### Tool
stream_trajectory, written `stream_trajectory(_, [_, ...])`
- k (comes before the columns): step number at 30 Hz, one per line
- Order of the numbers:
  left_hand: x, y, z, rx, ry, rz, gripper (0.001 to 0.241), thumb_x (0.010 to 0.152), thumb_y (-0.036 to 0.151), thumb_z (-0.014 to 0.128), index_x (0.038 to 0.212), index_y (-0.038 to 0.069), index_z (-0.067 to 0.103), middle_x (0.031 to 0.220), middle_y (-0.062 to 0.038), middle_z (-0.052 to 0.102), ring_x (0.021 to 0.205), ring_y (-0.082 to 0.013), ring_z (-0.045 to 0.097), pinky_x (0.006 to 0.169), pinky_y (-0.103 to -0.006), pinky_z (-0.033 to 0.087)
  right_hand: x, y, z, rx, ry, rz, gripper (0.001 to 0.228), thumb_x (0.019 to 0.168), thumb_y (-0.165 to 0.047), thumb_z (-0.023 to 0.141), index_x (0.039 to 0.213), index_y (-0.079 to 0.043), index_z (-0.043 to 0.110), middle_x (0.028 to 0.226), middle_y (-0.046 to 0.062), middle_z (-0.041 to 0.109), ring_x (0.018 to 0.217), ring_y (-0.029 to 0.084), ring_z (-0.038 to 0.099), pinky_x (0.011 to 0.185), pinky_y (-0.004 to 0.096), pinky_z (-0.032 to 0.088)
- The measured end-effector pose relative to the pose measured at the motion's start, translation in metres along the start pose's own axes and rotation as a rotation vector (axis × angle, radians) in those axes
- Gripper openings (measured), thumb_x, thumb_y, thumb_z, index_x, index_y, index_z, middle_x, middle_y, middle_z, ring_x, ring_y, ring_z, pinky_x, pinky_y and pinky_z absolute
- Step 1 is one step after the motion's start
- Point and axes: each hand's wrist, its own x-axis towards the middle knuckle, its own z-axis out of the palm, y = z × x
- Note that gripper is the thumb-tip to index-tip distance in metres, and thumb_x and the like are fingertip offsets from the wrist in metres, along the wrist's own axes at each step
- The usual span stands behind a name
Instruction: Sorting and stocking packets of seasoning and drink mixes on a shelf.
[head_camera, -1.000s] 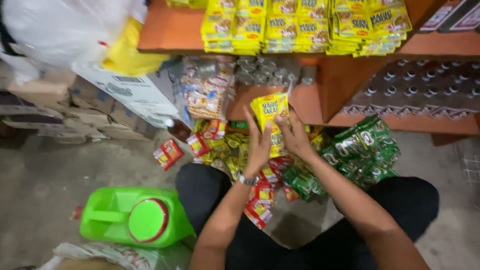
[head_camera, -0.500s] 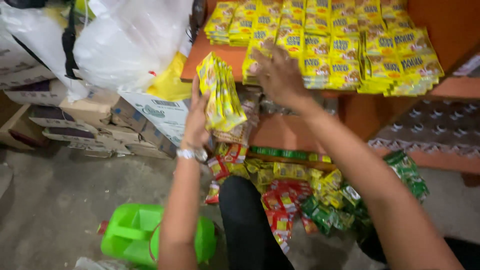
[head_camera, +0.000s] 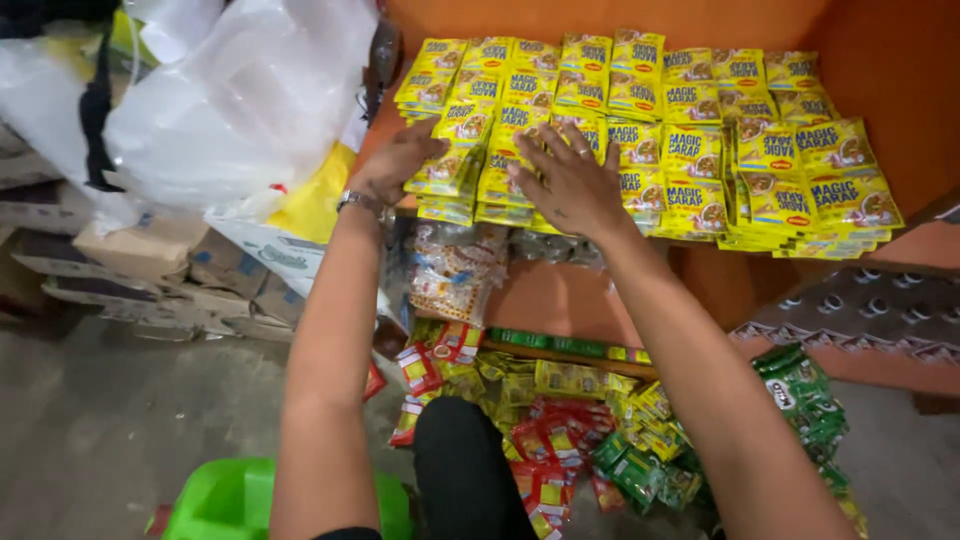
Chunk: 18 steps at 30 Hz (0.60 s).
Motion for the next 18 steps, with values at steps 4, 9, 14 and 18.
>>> stream_trajectory(4, [0.023,-0.024,-0.009,-0.031,-0.089,0.190,0.060,0.095,0.007,0.061,0.153,-0.001,0.047,0.140,-0.008,0.066,0.120,-0.0152,0.065,0.102,-0.0303,0.053,0.000,-0.002,0.000,0.001,-0.036,-0.004,0.067,0.100,-0.067,0.033,0.156,-0.031,0.039,0.165,0.004,0.030,0.152,0.033,0.020,0.109,0.080,0.010])
stream_trajectory(9, [0.004,0.004,0.011,0.093,0.113,0.074,0.062,0.096,0.019,0.069,0.151,0.001,0.046,0.141,-0.008,0.065,0.124,-0.0143,0.061,0.102,-0.0290,0.051,0.001,-0.004,0.001,-0.003,-0.045,0.013,0.068,0.099,-0.068,0.032,0.156,-0.032,0.039,0.164,0.004,0.030,0.153,0.032,0.020,0.110,0.078,0.008])
stream_trajectory(14, [0.001,0.003,0.022,0.300,0.248,0.021,0.074,0.093,0.027,0.076,0.151,-0.001,0.039,0.141,-0.010,0.065,0.125,-0.0174,0.063,0.102,-0.0277,0.051,0.000,-0.002,0.003,-0.013,-0.004,-0.007,0.067,0.100,-0.068,0.033,0.155,-0.030,0.042,0.163,0.005,0.034,0.152,0.033,0.023,0.110,0.078,0.009])
stream_trajectory(18, [-0.007,-0.022,0.049,0.552,0.499,0.430,0.061,0.100,0.025,0.076,0.149,-0.002,0.050,0.144,-0.016,0.064,0.134,-0.0249,0.058,0.112,-0.0347,0.046,-0.005,0.006,0.008,-0.009,0.128,-0.124,0.063,0.106,-0.063,0.038,0.153,-0.022,0.049,0.157,0.011,0.044,0.145,0.038,0.037,0.108,0.079,0.012])
